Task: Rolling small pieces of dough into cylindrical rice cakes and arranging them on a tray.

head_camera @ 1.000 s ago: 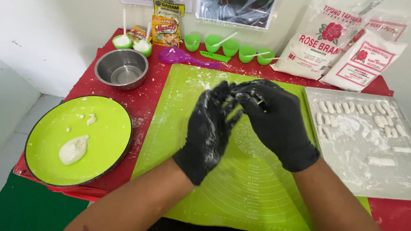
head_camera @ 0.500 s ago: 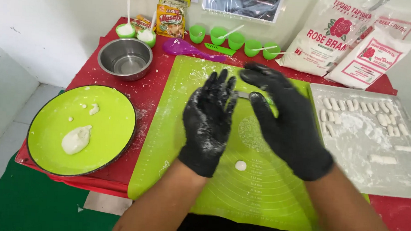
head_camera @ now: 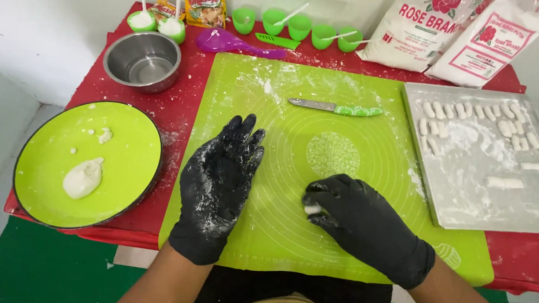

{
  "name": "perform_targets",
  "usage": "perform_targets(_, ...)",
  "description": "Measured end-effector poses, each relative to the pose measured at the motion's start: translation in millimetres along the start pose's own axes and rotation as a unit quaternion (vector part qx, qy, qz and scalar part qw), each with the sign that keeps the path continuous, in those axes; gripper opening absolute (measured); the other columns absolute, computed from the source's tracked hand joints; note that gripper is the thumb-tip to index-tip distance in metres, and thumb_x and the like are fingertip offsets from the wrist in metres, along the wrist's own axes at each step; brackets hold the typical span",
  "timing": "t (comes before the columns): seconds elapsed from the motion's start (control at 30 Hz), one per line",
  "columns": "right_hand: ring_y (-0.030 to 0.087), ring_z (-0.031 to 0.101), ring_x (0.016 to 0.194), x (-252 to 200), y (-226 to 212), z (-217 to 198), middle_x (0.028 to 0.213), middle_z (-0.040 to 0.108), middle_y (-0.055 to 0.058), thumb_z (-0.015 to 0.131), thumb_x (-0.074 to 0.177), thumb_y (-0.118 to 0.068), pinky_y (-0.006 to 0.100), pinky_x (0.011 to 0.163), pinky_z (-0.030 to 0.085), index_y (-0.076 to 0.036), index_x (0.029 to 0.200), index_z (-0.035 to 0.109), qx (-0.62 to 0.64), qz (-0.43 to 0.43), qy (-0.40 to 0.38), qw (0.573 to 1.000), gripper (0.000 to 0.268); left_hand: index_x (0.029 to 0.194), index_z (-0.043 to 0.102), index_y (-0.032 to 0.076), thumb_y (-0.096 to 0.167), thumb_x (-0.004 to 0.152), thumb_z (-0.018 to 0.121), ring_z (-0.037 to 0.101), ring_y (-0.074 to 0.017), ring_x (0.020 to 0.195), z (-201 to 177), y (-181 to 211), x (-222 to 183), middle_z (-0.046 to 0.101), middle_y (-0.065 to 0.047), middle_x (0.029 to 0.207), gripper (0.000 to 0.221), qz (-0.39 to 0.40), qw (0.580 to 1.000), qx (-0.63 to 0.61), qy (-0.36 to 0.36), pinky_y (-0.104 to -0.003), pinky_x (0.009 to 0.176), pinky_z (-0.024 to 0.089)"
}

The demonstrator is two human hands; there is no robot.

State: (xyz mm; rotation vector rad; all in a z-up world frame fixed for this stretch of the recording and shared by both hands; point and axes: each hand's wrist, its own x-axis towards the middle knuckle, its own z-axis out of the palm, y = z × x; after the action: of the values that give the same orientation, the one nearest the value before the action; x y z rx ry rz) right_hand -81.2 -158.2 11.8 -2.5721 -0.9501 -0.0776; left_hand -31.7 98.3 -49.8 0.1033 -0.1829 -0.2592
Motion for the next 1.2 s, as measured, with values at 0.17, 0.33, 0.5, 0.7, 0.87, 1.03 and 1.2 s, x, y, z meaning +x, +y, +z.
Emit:
perform_targets(0.17,0.025,0.073,0.101,0.3,-9.5,-12.3,0.114,0.076,0.004,0.07,0.092,-0.024,0.039,0.083,0.055,-0.017,0.115,0.07,0.045,0.048,0.046,0.997,0.024,0.153,0.044,0.003,0.019,0.1,0.042,0.042,-0.0402,0.147,17.8,-16.6,9.6,0.043,-0.021,0.161,0.055,0.001,0.992,0.021,0.126,-0.049,0.119,0.036)
perform_targets(0.33,0.019,0.077,0.109,40.2,-39.3,-28.5,0.121,0.078,0.006,0.066,0.097,-0.013,0.032,0.096,0.058,-0.011,0.123,0.073,0.116,0.07,0.179,0.974,0.027,0.154,0.045,0.004,0.032,0.1,0.031,0.044,-0.0391,0.148,57.6,-49.4,23.3,0.049,-0.02,0.16,0.063,0.012,0.979,0.029,0.203,-0.051,0.12,0.031)
perform_targets(0.5,0.036,0.016,0.164,70.0,-62.1,-13.0,0.173,0.018,0.021,0.038,0.111,-0.025,0.049,0.136,0.013,0.0,0.162,0.022,0.225,-0.108,0.059,0.966,0.059,0.157,0.04,0.005,0.032,0.105,0.033,0.04,-0.0327,0.149,46.5,-81.3,40.6,0.043,-0.017,0.162,0.059,0.062,0.988,0.042,0.138,-0.045,0.121,0.032)
perform_targets(0.7,0.032,0.009,0.164,115.8,-32.6,-17.9,0.173,0.02,0.016,0.017,0.112,-0.048,0.047,0.134,0.009,-0.004,0.16,0.033,0.24,-0.013,0.187,0.953,0.067,0.16,0.033,0.006,0.031,0.111,0.035,0.037,-0.025,0.151,11.1,-118.5,9.0,0.037,-0.013,0.165,0.055,0.111,0.99,0.055,0.067,-0.039,0.122,0.033)
perform_targets(0.87,0.033,0.029,0.159,77.6,-68.0,-5.6,0.168,0.032,0.018,0.031,0.111,-0.033,0.045,0.131,0.022,-0.002,0.158,0.034,0.287,-0.056,0.107,0.95,0.056,0.135,0.058,0.015,0.044,0.108,0.035,0.056,-0.0208,0.131,61.5,-44.9,33.4,0.062,-0.006,0.14,0.046,0.169,0.963,0.07,0.197,-0.036,0.116,0.041)
perform_targets(1.03,0.025,0.076,0.121,62.2,-64.9,-1.0,0.131,0.075,0.008,0.064,0.097,-0.005,0.036,0.103,0.059,-0.014,0.128,0.07,0.238,-0.03,0.142,0.96,0.033,0.16,0.037,0.015,0.038,0.107,0.029,0.028,-0.0199,0.157,53.1,-40.2,24.9,0.032,-0.001,0.17,0.058,0.295,0.941,0.125,0.106,-0.041,0.125,0.016)
perform_targets(1.2,0.037,0.064,0.136,80.1,-52.7,-8.3,0.139,0.069,0.014,0.06,0.104,-0.013,0.05,0.116,0.049,-0.008,0.134,0.065,0.174,-0.113,0.177,0.962,0.031,0.141,0.055,0.011,0.035,0.105,0.042,0.054,-0.0232,0.124,53.3,-57.7,17.2,0.057,-0.01,0.137,0.046,0.147,0.977,-0.024,0.153,-0.036,0.098,0.042)
